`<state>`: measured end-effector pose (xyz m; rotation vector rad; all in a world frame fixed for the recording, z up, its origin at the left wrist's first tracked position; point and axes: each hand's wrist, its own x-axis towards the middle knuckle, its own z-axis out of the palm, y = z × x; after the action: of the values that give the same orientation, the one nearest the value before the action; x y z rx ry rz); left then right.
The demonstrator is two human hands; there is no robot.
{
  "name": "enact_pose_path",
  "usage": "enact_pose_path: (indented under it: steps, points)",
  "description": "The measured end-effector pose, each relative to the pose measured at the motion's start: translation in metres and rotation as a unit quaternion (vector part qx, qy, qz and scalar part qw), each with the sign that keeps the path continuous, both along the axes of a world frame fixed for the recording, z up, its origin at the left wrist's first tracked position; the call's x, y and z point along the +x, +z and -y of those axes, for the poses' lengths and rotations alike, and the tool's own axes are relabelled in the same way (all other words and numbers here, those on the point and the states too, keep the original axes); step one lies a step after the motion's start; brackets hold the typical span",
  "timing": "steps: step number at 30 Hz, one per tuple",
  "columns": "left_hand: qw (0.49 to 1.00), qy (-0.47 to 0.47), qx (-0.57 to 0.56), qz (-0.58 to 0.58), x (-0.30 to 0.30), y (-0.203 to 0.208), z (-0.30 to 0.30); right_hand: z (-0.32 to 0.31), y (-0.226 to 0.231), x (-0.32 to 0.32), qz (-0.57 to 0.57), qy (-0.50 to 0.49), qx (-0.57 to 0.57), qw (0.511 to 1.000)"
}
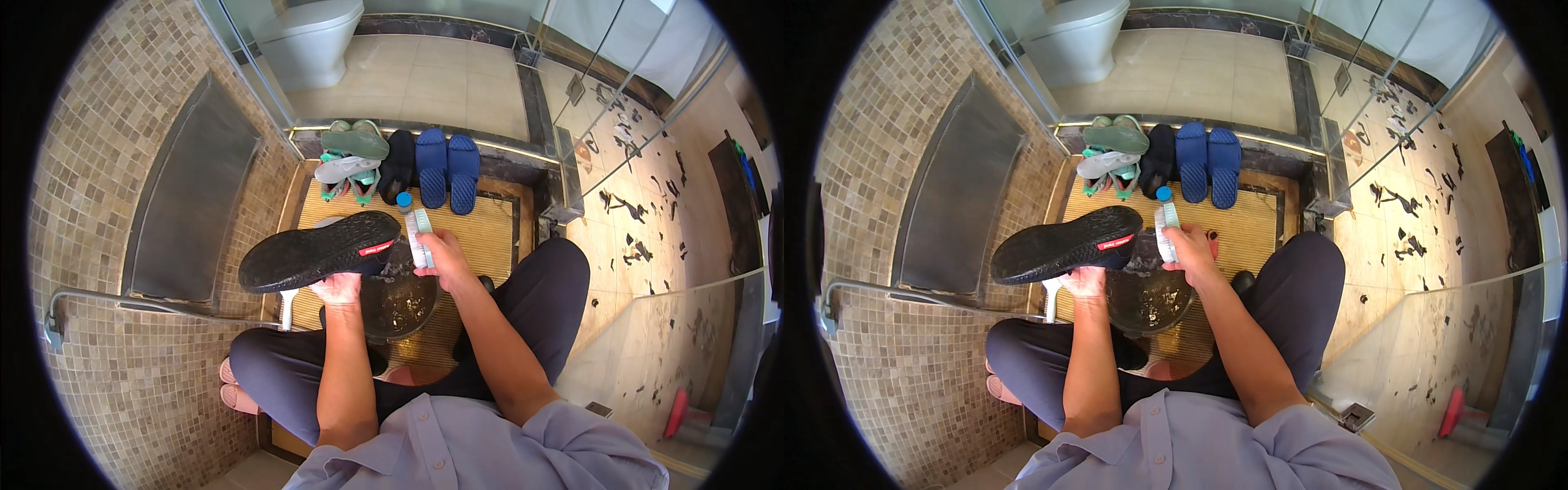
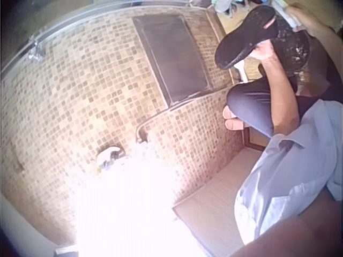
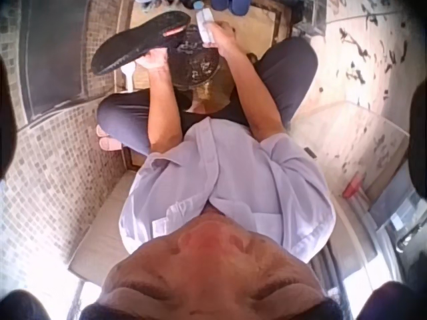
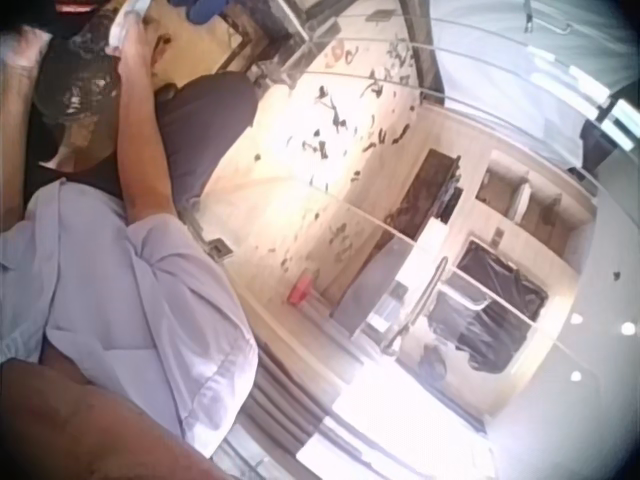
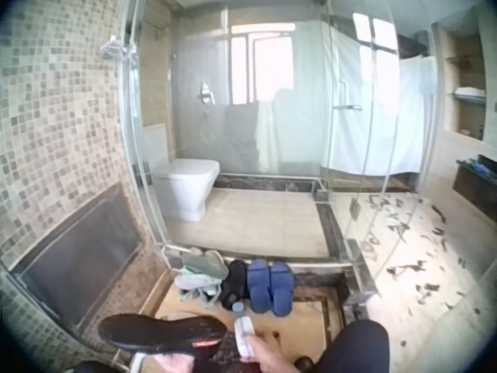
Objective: The person sits on the bathroom floor and cleans several pairs of shoes using a brush and a bucket of water. They scrub the soles and uppers of black shoes, green sneakers, and blue slippers, rinsing the brush in the bucket between items.
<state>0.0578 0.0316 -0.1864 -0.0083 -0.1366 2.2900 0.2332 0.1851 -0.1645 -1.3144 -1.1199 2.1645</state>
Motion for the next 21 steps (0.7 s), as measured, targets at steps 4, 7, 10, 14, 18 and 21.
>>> enact_pose_path:
  steps: [4, 7, 10, 14, 18, 21]
  points:
    - [0.999, -0.002, -0.026, 0.042, 0.000, 0.003, -0.001, 0.000, 0.003, -0.001, -0.006, 0.000, 0.006, 1.000]
    - [0.996, 0.000, -0.073, 0.048, 0.000, 0.004, -0.005, 0.001, 0.003, -0.002, 0.007, 0.000, 0.014, 1.000]
    - [0.992, -0.006, -0.127, 0.021, 0.004, 0.004, -0.009, 0.002, 0.004, -0.004, 0.030, -0.001, 0.025, 0.999]
    - [0.962, -0.010, -0.270, 0.037, 0.018, 0.012, -0.026, 0.000, -0.008, -0.006, 0.035, -0.024, 0.031, 0.999]
    - [0.933, -0.063, -0.353, 0.025, 0.027, -0.015, -0.026, -0.001, -0.025, -0.010, 0.022, -0.036, 0.075, 0.996]
    - [0.908, -0.084, -0.408, 0.043, 0.033, -0.037, -0.030, 0.004, -0.044, -0.014, -0.068, -0.027, 0.187, 0.980]
